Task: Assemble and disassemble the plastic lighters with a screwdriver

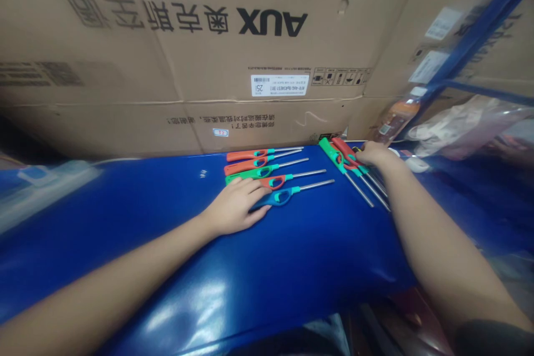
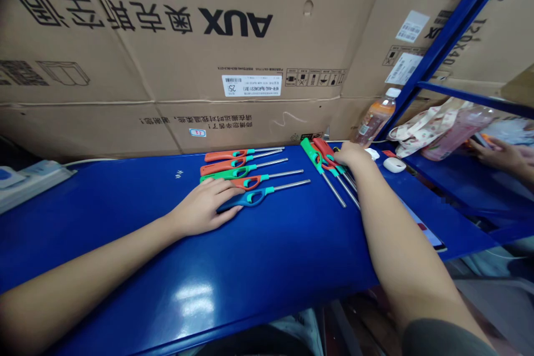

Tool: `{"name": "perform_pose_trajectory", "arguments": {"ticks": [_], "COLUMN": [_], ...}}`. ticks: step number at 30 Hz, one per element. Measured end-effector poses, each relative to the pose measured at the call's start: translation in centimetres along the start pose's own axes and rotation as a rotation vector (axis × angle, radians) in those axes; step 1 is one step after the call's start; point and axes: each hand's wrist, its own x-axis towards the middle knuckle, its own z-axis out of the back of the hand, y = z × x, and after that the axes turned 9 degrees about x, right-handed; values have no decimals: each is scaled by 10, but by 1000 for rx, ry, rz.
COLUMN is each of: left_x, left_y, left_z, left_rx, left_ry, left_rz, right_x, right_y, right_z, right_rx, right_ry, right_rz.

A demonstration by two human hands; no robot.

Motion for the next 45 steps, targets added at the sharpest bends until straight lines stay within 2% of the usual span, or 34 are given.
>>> {"name": "perform_pose_trajectory", "arguments": {"ticks": [4,6,9,10,11,12,13,14,17,21,24,28,33,40,42,45], "left_x": [0,0,2,2,1,0,-2,-5,-18,-31,-34,-32,-29,-24,-31,-45], "left_y": [-1,-3,-7,-9,-10,-11,-11,-10,-10,-13,-12,-1,9,17,30,56], "left_z": [0,1,3,5,8,11,16,21,43,64,63,56,65,60,58,61], "left_rx": [32,73,140,148,140,114,69,7,-211,-458,-536,-732,-1076,-1205,-1248,-1256], "left_ry": [9,29,72,86,99,109,114,118,170,432,574,684,996,1104,1142,1188], "left_rz": [-1,1,-1,2,7,14,22,32,86,182,203,164,263,361,374,408], "right_x": [-24,-47,-93,-110,-127,-142,-156,-167,-188,-203,-211,-220,-228,-226,-222,-208], "right_y": [15,30,61,71,80,88,95,101,114,124,126,123,119,121,118,111], "right_z": [12,16,11,7,3,-2,-7,-12,-26,-40,-44,-33,-20,-22,-22,-19], "right_rx": [66,124,216,242,255,224,157,89,22,-46,-80,-116,-128,-99,-100,-111], "right_ry": [-134,-216,-200,-139,-30,68,107,122,163,141,130,142,180,201,205,180], "right_rz": [33,152,483,648,934,1141,1242,1282,1304,1405,1500,1502,1494,1494,1475,1353]}}
